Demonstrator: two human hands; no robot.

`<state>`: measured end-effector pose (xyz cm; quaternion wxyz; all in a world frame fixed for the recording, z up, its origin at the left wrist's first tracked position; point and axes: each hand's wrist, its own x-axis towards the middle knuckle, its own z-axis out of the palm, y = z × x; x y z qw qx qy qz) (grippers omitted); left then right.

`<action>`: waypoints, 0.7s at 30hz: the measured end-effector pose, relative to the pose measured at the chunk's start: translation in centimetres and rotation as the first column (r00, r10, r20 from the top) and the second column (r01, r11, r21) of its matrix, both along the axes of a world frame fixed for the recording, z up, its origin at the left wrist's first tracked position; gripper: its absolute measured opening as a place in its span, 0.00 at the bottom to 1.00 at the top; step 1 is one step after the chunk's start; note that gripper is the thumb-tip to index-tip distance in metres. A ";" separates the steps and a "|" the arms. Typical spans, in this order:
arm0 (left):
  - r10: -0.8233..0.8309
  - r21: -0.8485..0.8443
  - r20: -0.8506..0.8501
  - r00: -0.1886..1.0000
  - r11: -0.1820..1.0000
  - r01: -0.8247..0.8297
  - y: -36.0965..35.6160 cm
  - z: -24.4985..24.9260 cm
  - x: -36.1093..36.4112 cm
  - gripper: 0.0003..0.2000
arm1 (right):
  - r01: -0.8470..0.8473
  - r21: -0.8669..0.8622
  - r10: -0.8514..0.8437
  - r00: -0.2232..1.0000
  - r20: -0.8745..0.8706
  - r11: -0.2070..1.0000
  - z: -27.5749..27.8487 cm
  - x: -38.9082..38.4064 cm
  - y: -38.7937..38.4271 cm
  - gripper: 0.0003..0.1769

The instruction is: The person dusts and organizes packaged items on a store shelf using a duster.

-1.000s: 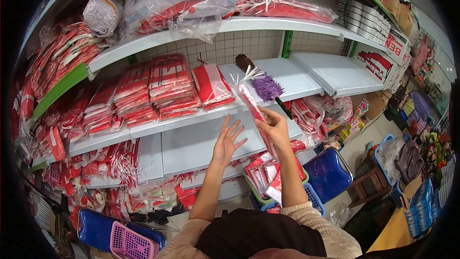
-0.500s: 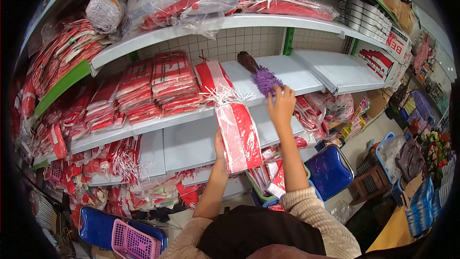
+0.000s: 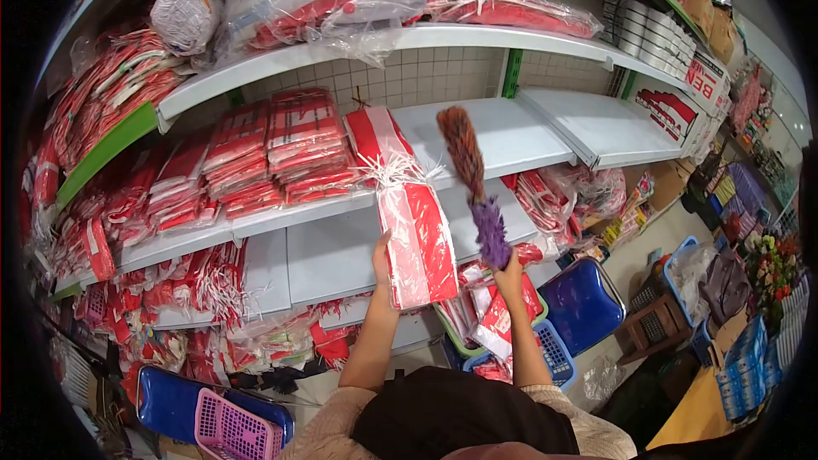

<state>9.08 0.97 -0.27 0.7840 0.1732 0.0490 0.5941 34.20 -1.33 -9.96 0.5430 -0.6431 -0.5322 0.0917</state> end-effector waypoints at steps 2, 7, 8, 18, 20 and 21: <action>-0.014 -0.016 -0.040 0.999 1.000 0.014 0.2 -0.3 0.2 0.21 | 0.073 -0.026 -0.073 0.997 0.016 0.997 -1.4 0.8 -0.9 0.23; -0.061 0.013 -0.041 0.997 0.998 0.061 0.9 -0.3 0.8 0.21 | 0.275 0.054 -0.280 0.950 0.141 0.960 -2.1 3.9 -3.7 0.16; -0.148 0.080 0.058 0.987 0.986 0.143 1.3 -0.7 0.9 0.21 | 0.212 0.128 -0.238 0.937 0.255 0.969 -2.8 5.2 -3.9 0.13; -0.129 0.029 -0.083 0.988 0.991 0.132 2.3 -2.1 1.8 0.19 | 0.468 -0.083 -0.397 0.819 0.415 0.880 -1.0 7.9 -6.2 0.12; -0.125 0.025 -0.084 0.989 0.992 0.127 1.8 -1.3 1.7 0.19 | 0.486 -0.110 -0.438 0.848 0.297 0.867 -2.3 8.0 -6.0 0.12; -0.118 0.024 -0.082 0.990 0.992 0.121 1.6 -1.0 1.6 0.19 | 0.382 -0.052 -0.346 0.881 0.323 0.923 -2.6 8.2 -6.4 0.12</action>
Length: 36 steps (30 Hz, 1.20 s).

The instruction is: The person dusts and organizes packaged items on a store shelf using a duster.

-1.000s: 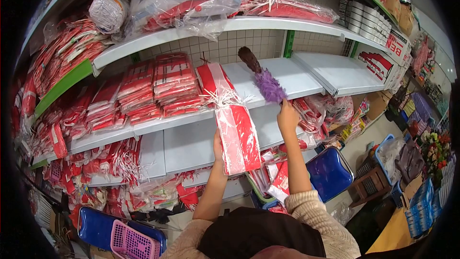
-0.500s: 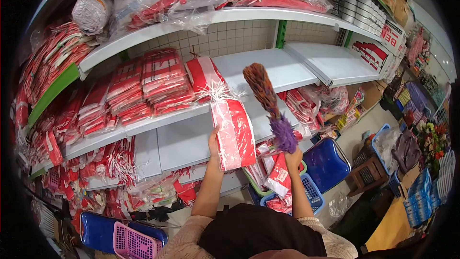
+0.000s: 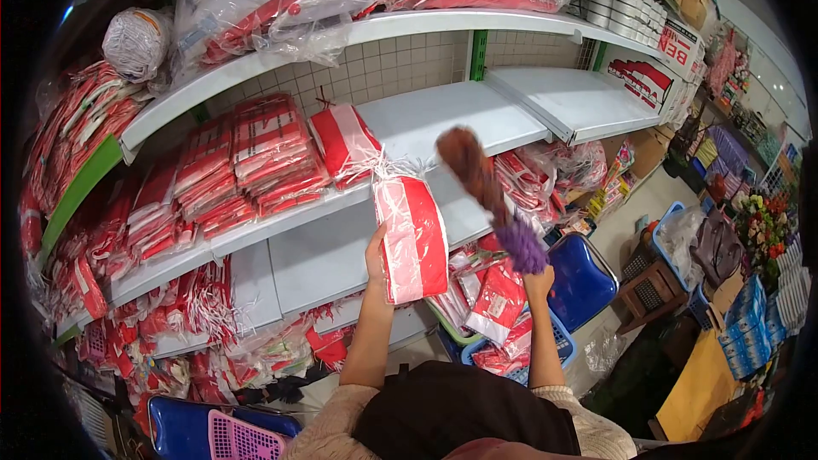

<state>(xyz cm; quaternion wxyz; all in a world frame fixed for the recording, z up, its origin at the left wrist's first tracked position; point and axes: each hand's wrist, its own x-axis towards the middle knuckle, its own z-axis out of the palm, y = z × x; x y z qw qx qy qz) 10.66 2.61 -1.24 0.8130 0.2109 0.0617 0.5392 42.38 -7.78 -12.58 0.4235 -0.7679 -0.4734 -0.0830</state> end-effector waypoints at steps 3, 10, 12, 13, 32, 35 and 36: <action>-0.076 -0.096 0.079 0.994 0.992 0.084 -0.8 1.3 -0.4 0.20 | -0.207 -0.042 0.211 0.945 0.251 0.977 -0.6 0.5 -0.8 0.12; -0.035 -0.017 -0.004 0.999 0.999 0.035 -0.4 0.0 -0.7 0.18 | -0.066 -0.008 0.066 0.988 0.140 0.998 -3.3 -0.5 0.9 0.13; -0.013 -0.041 -0.012 1.000 0.999 0.012 -0.3 0.0 -0.8 0.18 | -0.146 0.052 0.138 0.980 0.140 0.988 -3.2 -0.6 0.9 0.12; -0.047 0.006 0.030 0.998 0.999 0.047 -0.1 -0.1 -0.9 0.19 | -0.183 0.082 0.171 0.975 0.142 0.980 -3.0 -0.7 0.7 0.11; 0.057 -0.008 -0.105 0.993 0.998 -0.058 -0.9 1.7 -3.6 0.19 | -0.309 0.340 0.380 0.910 -0.165 0.888 12.4 -8.9 11.2 0.22; 0.066 -0.007 -0.020 0.998 0.998 -0.066 -0.8 1.6 -4.8 0.19 | -0.364 0.250 0.361 0.931 0.061 0.897 16.6 -9.7 14.0 0.17; 0.084 -0.007 -0.025 0.996 0.996 -0.084 -0.5 1.2 -5.2 0.19 | -0.347 0.125 0.335 0.936 0.109 0.929 17.2 -9.6 15.3 0.16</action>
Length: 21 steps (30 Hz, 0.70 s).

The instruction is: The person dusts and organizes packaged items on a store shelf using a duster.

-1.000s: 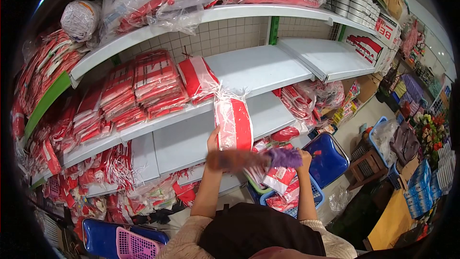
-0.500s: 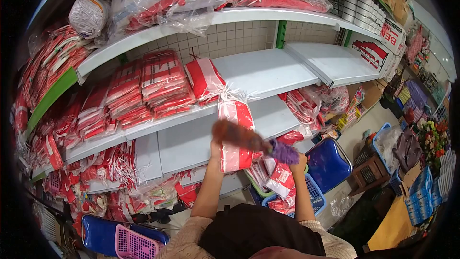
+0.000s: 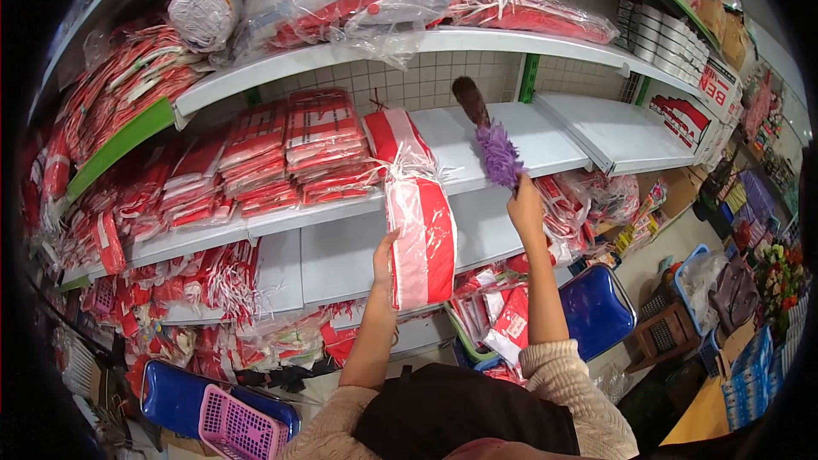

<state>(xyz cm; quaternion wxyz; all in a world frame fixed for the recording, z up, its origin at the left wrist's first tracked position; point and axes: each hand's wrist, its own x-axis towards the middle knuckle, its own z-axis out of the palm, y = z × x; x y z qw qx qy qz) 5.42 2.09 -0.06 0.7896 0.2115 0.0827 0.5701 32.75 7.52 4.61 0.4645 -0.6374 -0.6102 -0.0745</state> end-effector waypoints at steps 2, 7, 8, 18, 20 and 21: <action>0.002 0.006 0.002 1.000 1.000 -0.002 -0.2 0.0 -0.5 0.19 | 0.093 -0.197 -0.056 0.981 0.185 0.976 0.4 0.3 2.4 0.16; 0.014 0.014 0.037 0.999 1.000 -0.014 -0.3 0.7 -0.4 0.19 | 0.200 0.136 -0.234 0.919 0.318 0.970 4.5 -4.4 -2.1 0.22; 0.008 0.031 0.049 0.999 0.999 -0.010 -0.1 0.9 -0.3 0.20 | 0.071 0.139 -0.098 0.975 0.198 0.988 3.8 -5.2 -2.4 0.22; 0.110 0.217 -0.214 0.971 0.974 -0.063 5.2 9.8 0.4 0.20 | -0.589 0.350 0.566 0.228 -0.792 0.728 3.3 -11.8 -3.1 0.18; 0.140 0.220 -0.284 0.949 0.972 -0.078 5.9 12.8 0.5 0.22 | -0.511 0.478 0.655 0.249 -0.713 0.714 4.4 -12.1 1.3 0.15; 0.250 0.316 -0.344 0.905 0.938 -0.139 6.6 13.6 0.4 0.23 | -0.487 0.530 0.696 0.270 -0.665 0.695 5.0 -12.2 3.7 0.15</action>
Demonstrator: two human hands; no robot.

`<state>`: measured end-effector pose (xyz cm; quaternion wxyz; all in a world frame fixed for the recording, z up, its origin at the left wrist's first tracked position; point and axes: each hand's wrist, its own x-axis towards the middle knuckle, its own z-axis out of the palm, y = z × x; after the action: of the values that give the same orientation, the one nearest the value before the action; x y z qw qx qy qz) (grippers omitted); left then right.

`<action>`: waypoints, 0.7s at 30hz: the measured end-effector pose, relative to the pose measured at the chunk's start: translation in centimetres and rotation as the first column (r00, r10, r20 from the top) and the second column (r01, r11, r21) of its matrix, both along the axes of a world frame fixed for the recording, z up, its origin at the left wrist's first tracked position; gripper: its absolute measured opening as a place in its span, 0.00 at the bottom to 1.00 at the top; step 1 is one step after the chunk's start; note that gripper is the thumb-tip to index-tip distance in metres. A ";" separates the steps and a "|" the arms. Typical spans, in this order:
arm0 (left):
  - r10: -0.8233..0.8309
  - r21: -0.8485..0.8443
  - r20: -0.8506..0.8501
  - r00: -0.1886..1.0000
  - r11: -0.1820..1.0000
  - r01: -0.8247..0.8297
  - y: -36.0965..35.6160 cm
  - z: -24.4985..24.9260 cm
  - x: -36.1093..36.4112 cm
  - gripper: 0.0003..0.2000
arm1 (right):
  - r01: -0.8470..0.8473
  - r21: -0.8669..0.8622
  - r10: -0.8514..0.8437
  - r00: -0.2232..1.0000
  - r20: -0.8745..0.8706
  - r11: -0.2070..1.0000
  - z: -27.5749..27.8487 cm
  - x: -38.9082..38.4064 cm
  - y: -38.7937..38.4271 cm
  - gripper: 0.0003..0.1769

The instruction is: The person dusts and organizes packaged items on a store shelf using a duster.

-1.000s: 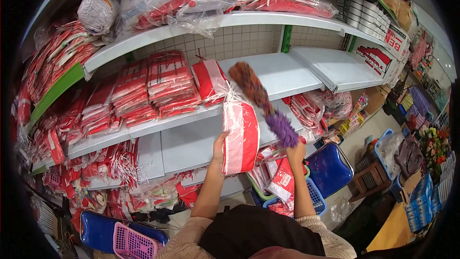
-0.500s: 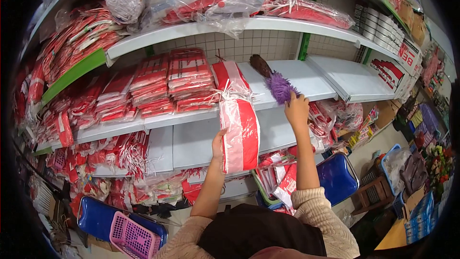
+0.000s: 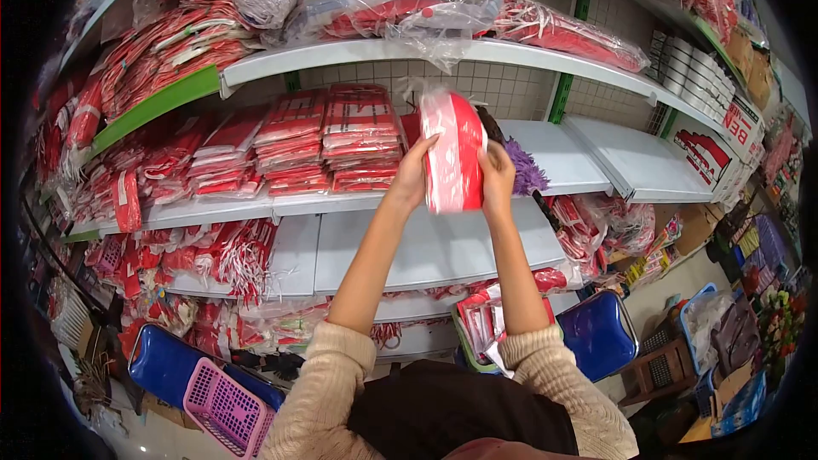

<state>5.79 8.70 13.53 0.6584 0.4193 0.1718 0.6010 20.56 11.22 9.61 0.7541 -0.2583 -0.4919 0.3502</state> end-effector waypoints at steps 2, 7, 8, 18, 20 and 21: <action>0.188 0.189 -0.149 0.971 0.969 -0.159 1.1 0.6 -0.2 0.26 | -0.071 -0.071 0.073 0.997 0.028 0.995 2.8 -0.1 2.0 0.15; 0.748 0.631 -0.577 0.327 0.663 -0.403 3.7 -4.9 0.0 0.39 | -0.094 -0.295 0.196 0.920 0.340 0.951 1.3 0.1 11.3 0.19; 0.702 0.628 -0.662 0.263 0.711 -0.315 3.4 -5.7 -0.1 0.39 | -0.045 -0.484 0.312 0.816 0.487 0.874 0.8 0.6 12.5 0.22; 0.753 0.772 -0.629 -0.194 0.573 -0.276 0.2 -8.3 0.1 0.36 | 0.442 0.050 -0.307 0.532 0.789 0.895 -1.8 -1.4 8.2 0.25; 0.803 0.798 -0.578 -0.143 0.520 -0.303 0.2 -9.2 0.0 0.35 | 0.477 0.182 -0.402 0.414 0.816 0.860 -2.6 -1.3 7.2 0.24; 0.827 0.810 -0.550 -0.114 0.494 -0.316 0.2 -9.4 0.0 0.35 | 0.464 0.142 -0.386 0.489 0.782 0.875 -2.3 -1.2 6.1 0.24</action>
<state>5.82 8.90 4.15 -0.0507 0.6841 0.5588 0.4660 19.37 17.34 7.26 0.5076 -0.5315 -0.6777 0.0234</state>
